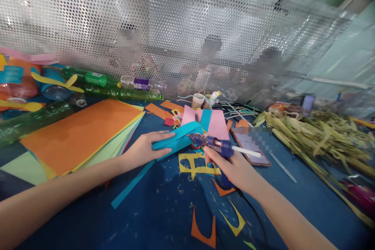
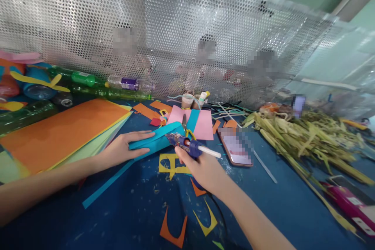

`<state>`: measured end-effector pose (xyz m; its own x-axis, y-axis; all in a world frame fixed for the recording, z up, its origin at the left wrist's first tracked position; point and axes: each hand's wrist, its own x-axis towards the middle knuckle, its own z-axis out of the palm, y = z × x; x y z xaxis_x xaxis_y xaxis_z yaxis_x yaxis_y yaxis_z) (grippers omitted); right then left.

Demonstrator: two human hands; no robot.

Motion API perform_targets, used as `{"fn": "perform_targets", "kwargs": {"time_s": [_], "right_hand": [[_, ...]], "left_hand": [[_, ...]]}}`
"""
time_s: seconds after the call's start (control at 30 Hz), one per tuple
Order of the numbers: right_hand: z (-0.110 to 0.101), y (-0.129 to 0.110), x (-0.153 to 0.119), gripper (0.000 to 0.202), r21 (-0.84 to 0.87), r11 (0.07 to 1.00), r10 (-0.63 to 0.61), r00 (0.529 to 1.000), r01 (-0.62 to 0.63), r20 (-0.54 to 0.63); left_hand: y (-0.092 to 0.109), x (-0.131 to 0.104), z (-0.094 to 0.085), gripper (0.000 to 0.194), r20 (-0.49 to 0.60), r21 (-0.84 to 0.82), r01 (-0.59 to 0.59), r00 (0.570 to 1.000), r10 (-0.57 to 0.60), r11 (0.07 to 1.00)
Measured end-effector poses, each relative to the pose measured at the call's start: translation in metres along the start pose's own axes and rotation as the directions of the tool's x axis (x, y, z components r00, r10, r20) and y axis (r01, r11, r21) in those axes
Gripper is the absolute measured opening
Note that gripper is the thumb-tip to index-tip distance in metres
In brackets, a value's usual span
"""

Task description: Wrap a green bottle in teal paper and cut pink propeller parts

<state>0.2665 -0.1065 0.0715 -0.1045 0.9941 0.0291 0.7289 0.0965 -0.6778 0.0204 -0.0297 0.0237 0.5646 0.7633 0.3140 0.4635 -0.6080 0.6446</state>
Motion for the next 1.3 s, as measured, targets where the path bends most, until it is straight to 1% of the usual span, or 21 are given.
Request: {"fn": "perform_targets", "kwargs": {"time_s": [0.13, 0.3, 0.5, 0.67, 0.8, 0.97, 1.07, 1.17, 1.3], "right_hand": [[0.007, -0.005, -0.002, 0.040, -0.002, 1.000, 0.027, 1.000, -0.027, -0.007], [0.009, -0.007, -0.002, 0.040, 0.012, 0.999, 0.050, 0.998, -0.049, -0.028], [-0.005, 0.001, 0.005, 0.044, -0.032, 0.999, 0.036, 0.995, -0.039, -0.097], [-0.013, 0.007, 0.008, 0.044, -0.015, 0.999, 0.032, 0.989, -0.035, -0.145], [-0.009, 0.003, 0.006, 0.044, 0.004, 0.998, 0.061, 0.992, -0.061, -0.107], [0.006, -0.010, 0.000, 0.040, 0.072, 0.994, 0.081, 0.996, -0.079, -0.023], [0.012, -0.014, -0.003, 0.040, 0.074, 0.995, 0.069, 0.998, -0.069, 0.003], [0.010, -0.012, -0.002, 0.039, 0.067, 0.996, 0.060, 0.998, -0.060, -0.009], [-0.002, -0.002, 0.003, 0.042, 0.031, 0.997, 0.068, 0.995, -0.066, -0.078]], "left_hand": [[-0.002, -0.001, 0.003, 0.047, -0.007, 0.038, -0.062, 0.998, 0.062, 0.997], [-0.004, -0.001, 0.005, 0.047, 0.000, 0.062, -0.079, 0.997, 0.079, 0.995], [-0.002, -0.001, 0.003, 0.046, 0.020, 0.087, -0.058, 0.998, 0.057, 0.994], [0.000, 0.000, 0.001, 0.047, 0.019, 0.057, -0.031, 0.999, 0.030, 0.998], [0.001, 0.001, 0.001, 0.047, 0.025, 0.064, -0.024, 0.999, 0.022, 0.998], [-0.001, 0.001, 0.002, 0.047, 0.017, 0.056, -0.042, 0.999, 0.042, 0.998], [-0.001, 0.001, 0.003, 0.047, 0.020, 0.056, -0.047, 0.999, 0.046, 0.997], [-0.001, 0.001, 0.003, 0.047, 0.024, 0.057, -0.042, 0.999, 0.041, 0.997], [0.000, 0.001, 0.002, 0.047, 0.029, 0.076, -0.035, 0.999, 0.033, 0.997]]}}
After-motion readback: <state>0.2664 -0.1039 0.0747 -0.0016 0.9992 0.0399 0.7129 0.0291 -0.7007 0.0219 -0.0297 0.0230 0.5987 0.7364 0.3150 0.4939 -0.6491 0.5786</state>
